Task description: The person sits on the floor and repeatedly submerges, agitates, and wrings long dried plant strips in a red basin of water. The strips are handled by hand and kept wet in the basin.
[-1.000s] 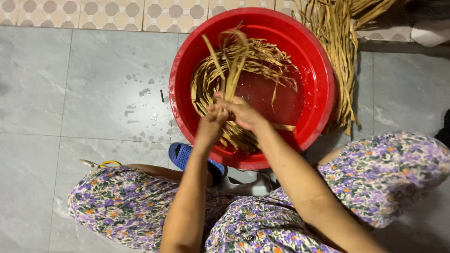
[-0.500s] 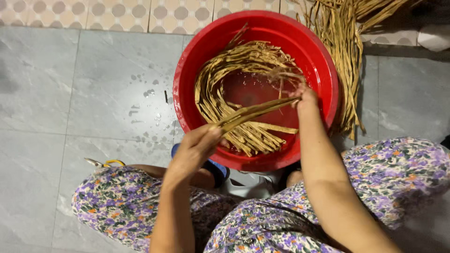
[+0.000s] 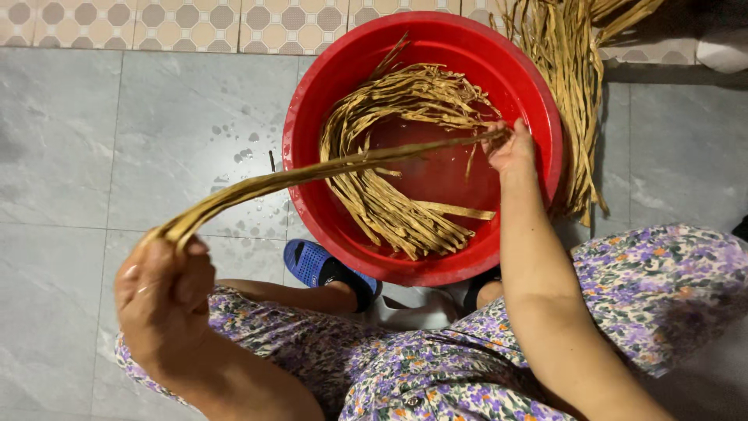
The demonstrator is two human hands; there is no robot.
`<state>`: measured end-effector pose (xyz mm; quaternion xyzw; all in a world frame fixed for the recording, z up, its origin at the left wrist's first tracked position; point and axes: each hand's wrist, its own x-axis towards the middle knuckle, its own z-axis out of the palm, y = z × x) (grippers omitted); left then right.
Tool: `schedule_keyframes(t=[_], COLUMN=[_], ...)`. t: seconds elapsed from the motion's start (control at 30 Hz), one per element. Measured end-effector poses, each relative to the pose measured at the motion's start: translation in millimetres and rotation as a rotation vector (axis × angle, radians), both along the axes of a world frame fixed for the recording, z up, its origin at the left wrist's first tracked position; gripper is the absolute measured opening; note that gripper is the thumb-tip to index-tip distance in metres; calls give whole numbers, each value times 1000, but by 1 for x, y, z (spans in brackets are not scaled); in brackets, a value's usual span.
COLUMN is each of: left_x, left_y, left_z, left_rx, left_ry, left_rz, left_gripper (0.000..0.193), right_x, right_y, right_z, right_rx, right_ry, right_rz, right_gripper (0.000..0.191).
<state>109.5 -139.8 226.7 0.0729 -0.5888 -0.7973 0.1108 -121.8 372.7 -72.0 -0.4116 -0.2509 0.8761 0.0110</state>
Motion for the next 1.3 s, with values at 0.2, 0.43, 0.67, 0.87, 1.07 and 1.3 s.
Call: schedule_keyframes(t=[0.2,0.43,0.67,0.87,1.07,1.3], left_x=[18,8,-20,-112,-108,-98], left_y=[-11,-27,-8,137,200,199], left_z=[4,0,-27,-144,-210,-228], left_rx=[218,331,238,129,99,346], left_ry=[211,321,334,-330,-464,-745], left_rz=[173,208,204,-244,-429,-570], left_gripper=[36,28,33,28,21,30], right_x=[-2,19,17,32,46,58], right_y=[-1,-1,-23,-115,-153,-167], right_z=[-9,-45,-30,-9,22,51], right_rx=[-19,91,246,560,433,381], right_ry=[66,12,-129,161,570,428], right_rz=[-29,49,197,703,1032,917], right_gripper=[21,9,40,53,45,44])
